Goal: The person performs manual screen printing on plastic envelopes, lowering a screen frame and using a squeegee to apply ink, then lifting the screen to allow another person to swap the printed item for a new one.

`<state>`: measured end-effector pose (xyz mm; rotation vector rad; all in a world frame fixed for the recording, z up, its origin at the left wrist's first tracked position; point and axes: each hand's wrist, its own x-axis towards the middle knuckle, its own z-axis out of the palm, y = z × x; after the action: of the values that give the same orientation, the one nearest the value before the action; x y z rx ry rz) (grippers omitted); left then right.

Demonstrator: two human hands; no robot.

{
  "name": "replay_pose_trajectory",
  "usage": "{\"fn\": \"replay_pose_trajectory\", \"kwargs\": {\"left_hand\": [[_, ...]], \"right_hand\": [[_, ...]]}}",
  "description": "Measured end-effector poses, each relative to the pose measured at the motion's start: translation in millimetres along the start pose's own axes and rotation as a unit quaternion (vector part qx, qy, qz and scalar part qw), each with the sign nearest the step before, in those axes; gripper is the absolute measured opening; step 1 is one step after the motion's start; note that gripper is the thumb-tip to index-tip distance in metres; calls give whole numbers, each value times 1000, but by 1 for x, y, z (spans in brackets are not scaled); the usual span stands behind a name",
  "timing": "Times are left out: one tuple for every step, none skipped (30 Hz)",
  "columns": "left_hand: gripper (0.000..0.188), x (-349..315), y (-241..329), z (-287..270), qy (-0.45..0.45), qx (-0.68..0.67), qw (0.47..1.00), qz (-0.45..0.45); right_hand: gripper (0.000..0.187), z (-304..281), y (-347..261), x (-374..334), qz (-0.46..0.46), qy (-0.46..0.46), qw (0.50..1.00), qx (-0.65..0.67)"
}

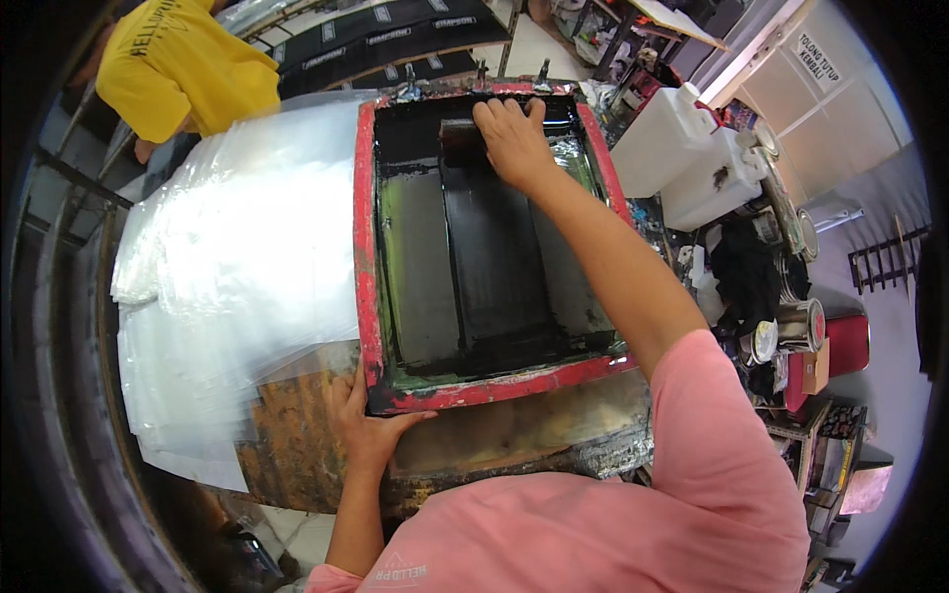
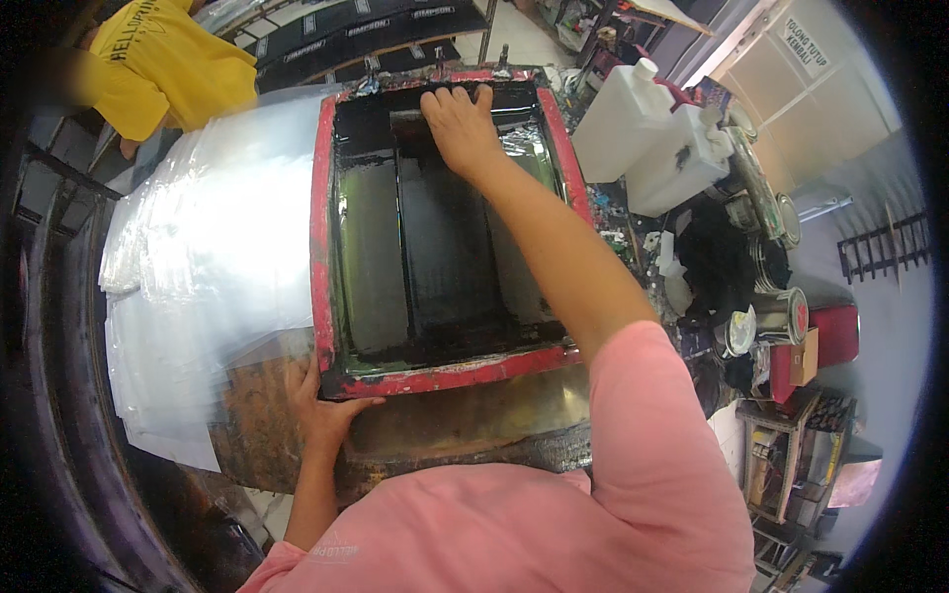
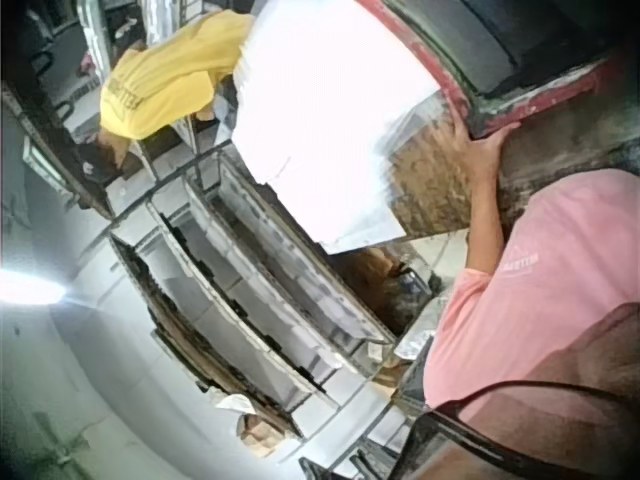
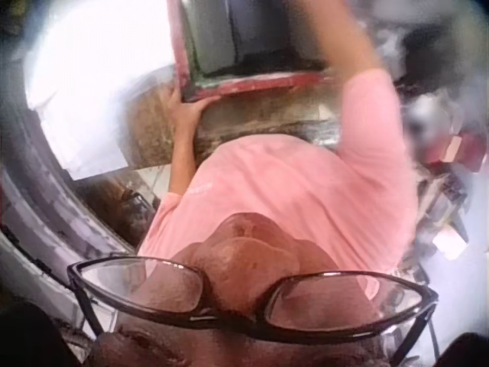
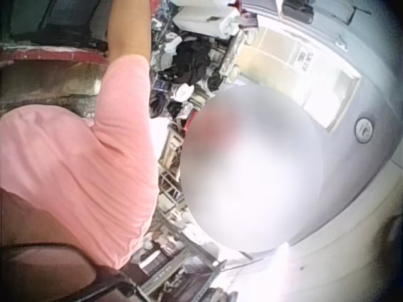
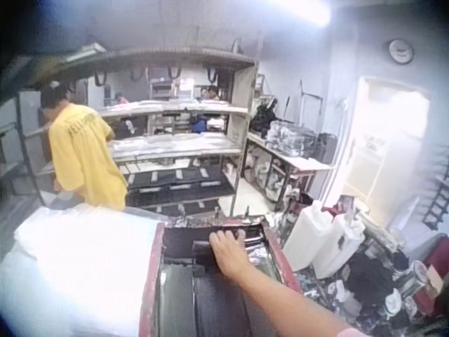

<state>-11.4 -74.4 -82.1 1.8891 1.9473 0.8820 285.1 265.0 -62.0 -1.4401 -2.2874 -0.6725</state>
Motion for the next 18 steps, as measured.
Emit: {"fn": "replay_pose_trajectory", "kwargs": {"left_hand": [[110, -1, 0, -1, -3, -3, 1000, -3], [109, 1, 0, -1, 1, 3, 1000, 7], [108, 1, 0, -1, 3, 10, 1000, 14], [107, -1, 0, -1, 4, 15, 1000, 20], [106, -2, -1, -1, -11, 13, 1000, 0], [104, -3, 0, -1, -23, 11, 999, -20], [103, -3, -1, -1, -32, 8, 999, -38], [103, -4, -1, -1, -27, 9, 999, -37], [102, -5, -3, 1, -21, 10, 999, -36], [102, -5, -3, 1, -14, 11, 999, -30], [100, -6, -6, 1, -10, 7, 1000, -28], [99, -6, -4, 1, -12, 11, 999, -30], [98, -5, -1, -1, -9, 16, 999, -31], [97, -2, 2, -1, -8, 20, 999, -30], [91, -1, 2, -1, -13, 7, 999, -28], [90, 1, 4, -1, -16, 5, 999, -30], [89, 1, 6, -3, -18, 3, 999, -32], [88, 1, 10, -4, -20, 1, 999, -36]], "right_hand": [[20, 6, -1, 4, -3, 4, 1000, -3], [19, 11, 0, 3, -4, 8, 1000, -8], [24, 8, -3, 0, -2, -7, 1000, 0], [29, -1, -6, -5, 0, -24, 1000, 7], [35, -9, -9, -14, 4, -41, 999, 13], [34, -17, -16, -27, 2, -44, 999, 21], [34, -28, -25, -42, -1, -44, 999, 28], [34, -45, -34, -56, -4, -40, 999, 32], [30, -65, -45, -71, 1, -74, 996, 54], [28, -83, -54, -89, -3, -82, 994, 65], [25, -101, -63, -108, -6, -90, 993, 75], [20, -121, -71, -127, -7, -76, 994, 82], [18, -143, -80, -141, 2, -115, 988, 104], [20, -158, -88, -159, -2, -140, 986, 91], [21, -171, -96, -171, -1, -156, 984, 89], [21, -181, -100, -179, 2, -171, 981, 87], [22, -184, -99, -179, 3, -177, 980, 91], [23, -184, -94, -175, 3, -183, 978, 95]]}}
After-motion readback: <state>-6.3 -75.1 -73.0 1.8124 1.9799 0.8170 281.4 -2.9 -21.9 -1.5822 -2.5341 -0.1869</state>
